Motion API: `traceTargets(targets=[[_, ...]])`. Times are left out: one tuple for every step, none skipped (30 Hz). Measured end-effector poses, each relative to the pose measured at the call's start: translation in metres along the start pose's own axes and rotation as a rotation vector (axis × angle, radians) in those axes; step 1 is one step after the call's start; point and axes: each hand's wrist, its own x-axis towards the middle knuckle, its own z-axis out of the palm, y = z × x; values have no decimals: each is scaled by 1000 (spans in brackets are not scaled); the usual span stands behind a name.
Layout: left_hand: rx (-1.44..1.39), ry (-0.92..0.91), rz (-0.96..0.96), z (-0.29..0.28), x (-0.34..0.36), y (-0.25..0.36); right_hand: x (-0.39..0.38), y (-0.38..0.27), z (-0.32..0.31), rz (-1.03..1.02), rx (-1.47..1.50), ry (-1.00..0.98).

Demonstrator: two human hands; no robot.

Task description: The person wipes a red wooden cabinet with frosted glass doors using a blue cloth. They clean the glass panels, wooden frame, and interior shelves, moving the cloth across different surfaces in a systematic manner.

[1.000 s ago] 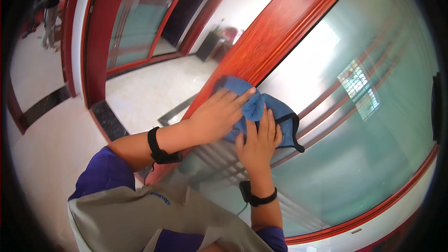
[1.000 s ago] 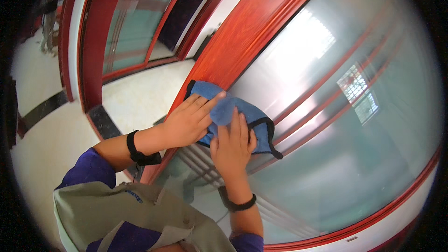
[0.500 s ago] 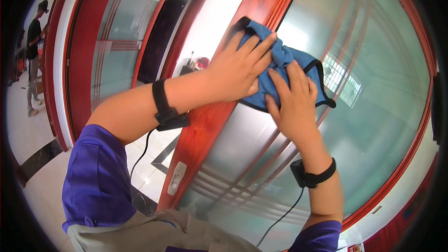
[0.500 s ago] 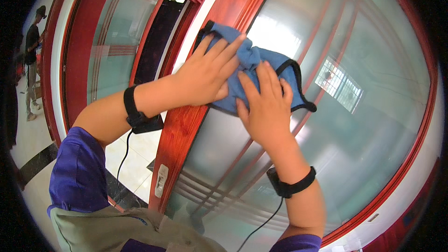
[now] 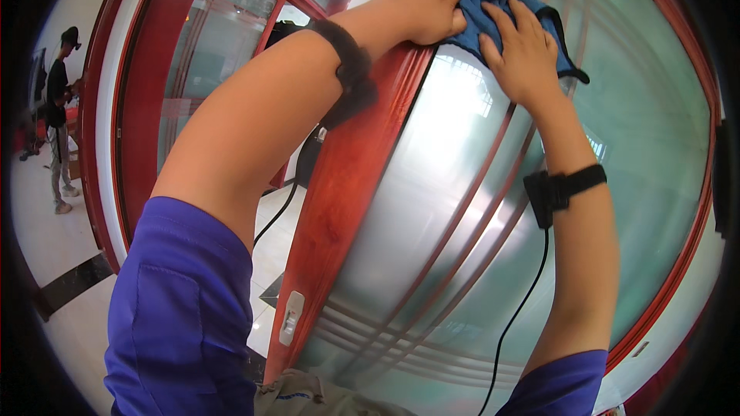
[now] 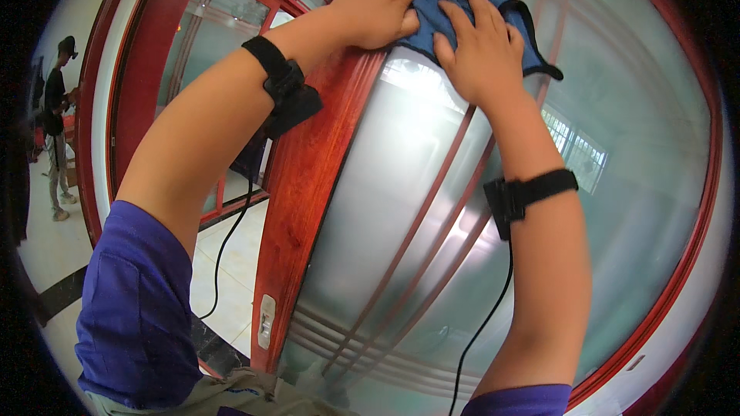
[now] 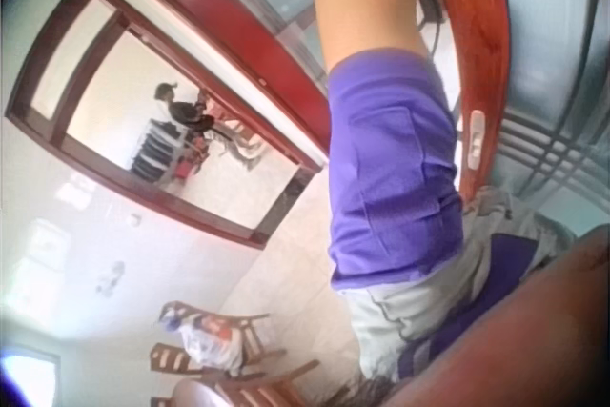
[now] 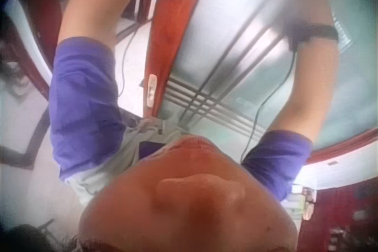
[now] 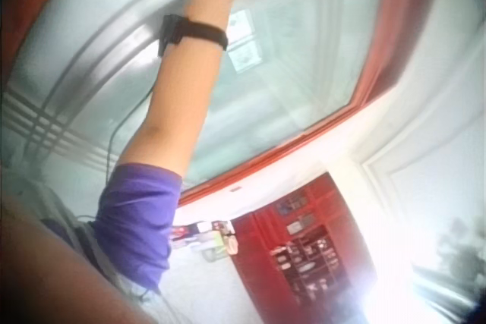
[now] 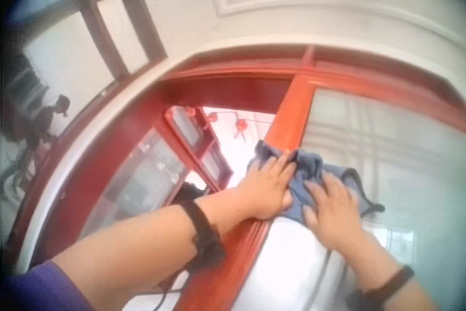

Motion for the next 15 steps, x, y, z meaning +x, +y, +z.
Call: traceTargets(targets=[[-12, -14, -33, 1, 4, -1, 5, 6, 6, -9, -1, 28], [-23, -27, -63, 0, 3, 1, 5, 8, 9, -8, -22, 45], [-12, -34, -70, 0, 1, 3, 5, 9, 12, -9, -18, 58], [-1, -38, -78, -2, -5, 7, 2, 8, 13, -15, -23, 77], [11, -41, -86, -3, -10, 11, -1, 5, 13, 3, -51, 49], [167, 5, -24, -6, -23, 17, -7, 1, 11, -4, -45, 69], [138, 51, 3, -11, -35, 23, -16, -4, 7, -21, -19, 81], [130, -4, -11, -17, -50, 31, -26, -12, 2, -35, -2, 85], [121, -36, 1, -23, -63, 39, -37, -19, -4, -43, 39, 51], [112, -72, 2, -31, -77, 48, -51, -27, -12, -70, 104, 50], [99, -85, 36, -38, -91, 58, -69, -33, -22, -85, 153, 3], [63, -130, 64, -47, -106, 70, -89, -39, -33, -107, 209, -16], [22, -206, 82, -55, -122, 84, -109, -45, -44, -104, 257, -96], [-2, -313, 127, -66, -139, 100, -130, -50, -56, -128, 329, -94], [9, -357, 189, -76, -157, 117, -152, -53, -67, -135, 359, -181]])
